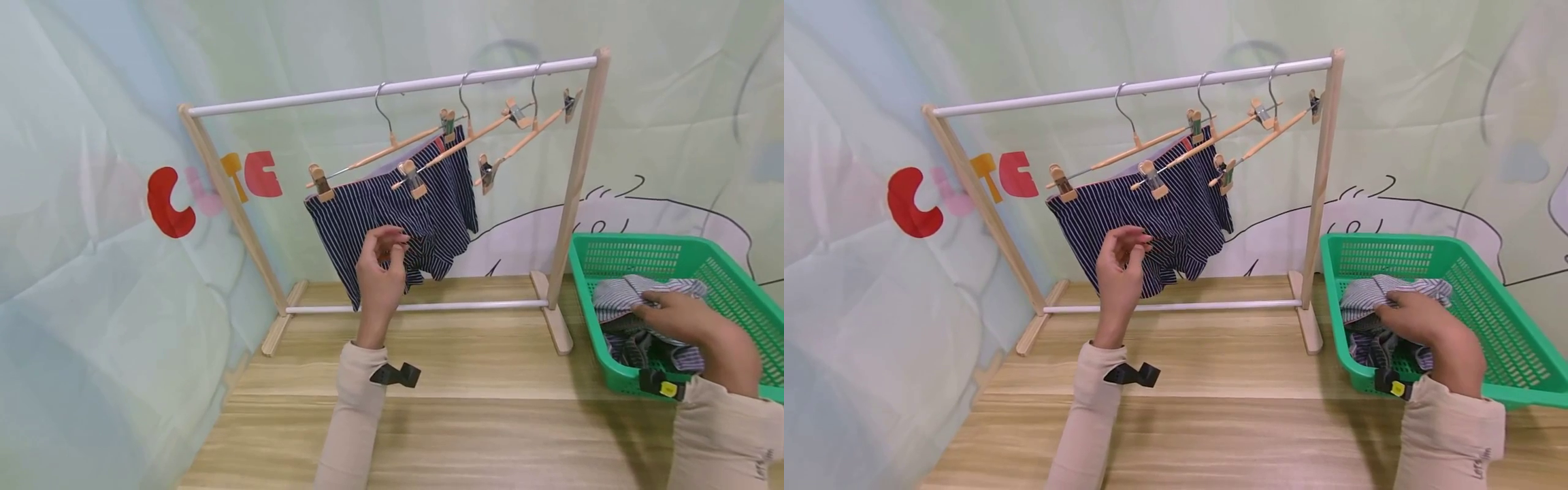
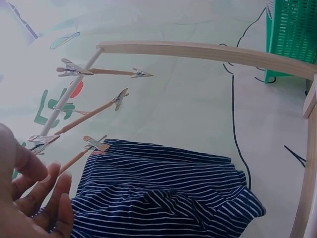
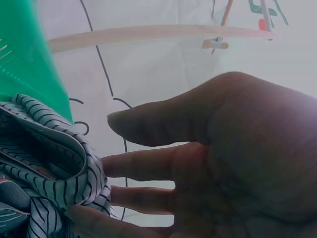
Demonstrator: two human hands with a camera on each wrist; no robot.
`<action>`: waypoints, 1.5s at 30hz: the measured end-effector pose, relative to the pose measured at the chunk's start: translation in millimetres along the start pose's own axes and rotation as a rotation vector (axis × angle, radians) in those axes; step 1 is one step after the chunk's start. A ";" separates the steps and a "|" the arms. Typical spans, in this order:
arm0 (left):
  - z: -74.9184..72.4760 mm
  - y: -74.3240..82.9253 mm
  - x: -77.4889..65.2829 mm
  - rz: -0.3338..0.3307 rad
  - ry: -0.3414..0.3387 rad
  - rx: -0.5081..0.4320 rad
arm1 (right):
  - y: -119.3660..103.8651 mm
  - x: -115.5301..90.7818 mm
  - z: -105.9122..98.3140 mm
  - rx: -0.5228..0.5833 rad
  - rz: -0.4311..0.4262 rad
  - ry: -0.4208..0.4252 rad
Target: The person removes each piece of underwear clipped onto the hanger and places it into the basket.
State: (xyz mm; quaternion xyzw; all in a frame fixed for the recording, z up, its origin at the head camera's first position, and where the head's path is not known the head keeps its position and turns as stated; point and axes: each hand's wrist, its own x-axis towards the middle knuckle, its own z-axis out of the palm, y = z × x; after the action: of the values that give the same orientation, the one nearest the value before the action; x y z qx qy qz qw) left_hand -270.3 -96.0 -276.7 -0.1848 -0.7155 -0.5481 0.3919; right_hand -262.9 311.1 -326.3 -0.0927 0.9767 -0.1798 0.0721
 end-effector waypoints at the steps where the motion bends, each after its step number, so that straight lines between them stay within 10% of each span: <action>1: -0.8 -0.2 0.5 0.002 0.008 0.011 | -0.3 -0.4 0.3 0.002 -0.002 -0.003; 20: -15.8 4.1 8.3 0.076 0.073 0.125 | -11.4 -8.1 -9.0 0.010 0.025 0.067; 29: -19.9 -25.4 21.5 0.124 0.083 0.200 | -19.8 -7.9 -9.0 0.029 -0.005 0.158; 45: -47.7 -4.9 60.7 0.240 0.165 0.414 | -31.5 -11.5 -12.5 0.058 -0.047 0.208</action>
State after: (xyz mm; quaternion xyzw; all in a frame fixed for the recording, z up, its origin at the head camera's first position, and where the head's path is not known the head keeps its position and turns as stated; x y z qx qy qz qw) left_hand -294.5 -152.0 -229.1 -0.1389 -0.7511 -0.3528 0.5404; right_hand -249.0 288.7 -302.0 -0.0943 0.9708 -0.2184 -0.0312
